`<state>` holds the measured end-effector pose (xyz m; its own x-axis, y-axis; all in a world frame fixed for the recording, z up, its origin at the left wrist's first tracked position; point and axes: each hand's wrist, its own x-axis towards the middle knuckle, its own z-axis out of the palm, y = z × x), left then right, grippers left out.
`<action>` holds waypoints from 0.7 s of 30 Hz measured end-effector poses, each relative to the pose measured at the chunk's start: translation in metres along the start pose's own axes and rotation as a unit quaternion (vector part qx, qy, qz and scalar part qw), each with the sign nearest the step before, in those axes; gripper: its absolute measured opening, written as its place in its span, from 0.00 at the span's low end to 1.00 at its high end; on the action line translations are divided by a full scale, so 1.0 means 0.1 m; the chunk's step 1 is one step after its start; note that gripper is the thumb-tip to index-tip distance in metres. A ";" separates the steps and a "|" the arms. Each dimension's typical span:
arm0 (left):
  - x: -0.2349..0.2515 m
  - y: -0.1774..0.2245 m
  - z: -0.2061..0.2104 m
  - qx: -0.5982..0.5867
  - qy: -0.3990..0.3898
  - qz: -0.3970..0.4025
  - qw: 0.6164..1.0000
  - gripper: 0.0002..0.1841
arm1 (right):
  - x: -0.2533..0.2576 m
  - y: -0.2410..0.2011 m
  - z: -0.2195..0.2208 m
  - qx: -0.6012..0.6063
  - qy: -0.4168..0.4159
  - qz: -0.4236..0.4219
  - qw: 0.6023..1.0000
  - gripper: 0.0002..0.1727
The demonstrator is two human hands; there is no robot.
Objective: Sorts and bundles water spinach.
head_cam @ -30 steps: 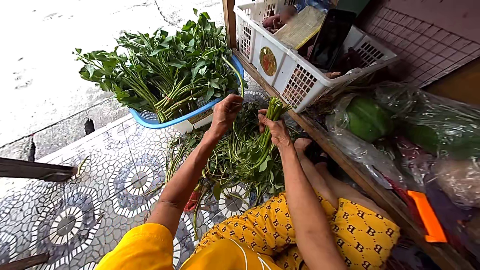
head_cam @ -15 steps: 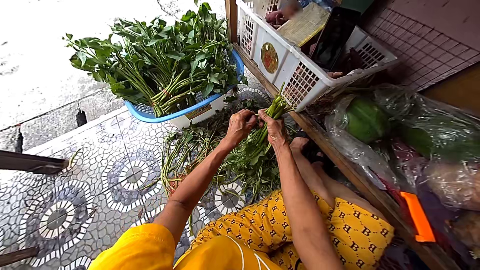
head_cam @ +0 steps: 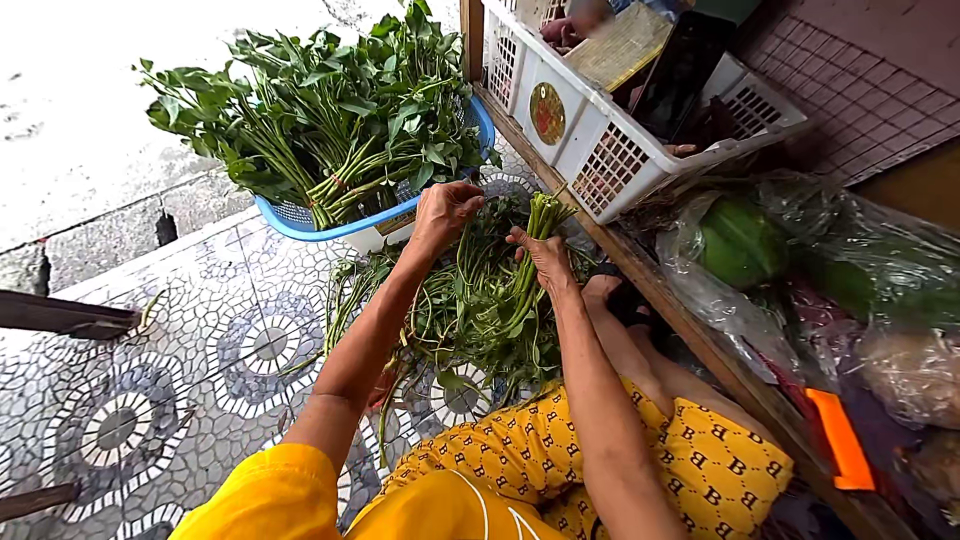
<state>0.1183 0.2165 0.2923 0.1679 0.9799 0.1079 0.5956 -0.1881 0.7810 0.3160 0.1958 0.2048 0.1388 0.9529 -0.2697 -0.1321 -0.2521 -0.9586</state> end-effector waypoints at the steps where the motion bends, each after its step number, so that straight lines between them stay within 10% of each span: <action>1: 0.04 0.08 0.00 0.005 -0.021 0.003 1.000 0.12 | -0.01 0.00 0.02 0.006 -0.002 -0.001 1.000 0.28; 9: 0.27 0.21 0.40 -0.130 -0.103 -0.014 0.986 0.10 | -0.06 0.08 0.05 0.180 -0.180 0.001 0.967 0.09; 21: 0.24 0.24 0.57 -0.162 -0.081 0.002 0.983 0.08 | -0.09 0.08 0.04 0.196 -0.191 0.032 0.961 0.06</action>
<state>0.1816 0.2318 0.2785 0.3078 0.9509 0.0317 0.3179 -0.1342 0.9386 0.3096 0.1860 0.1997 -0.2427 0.9486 -0.2031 -0.4982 -0.3015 -0.8129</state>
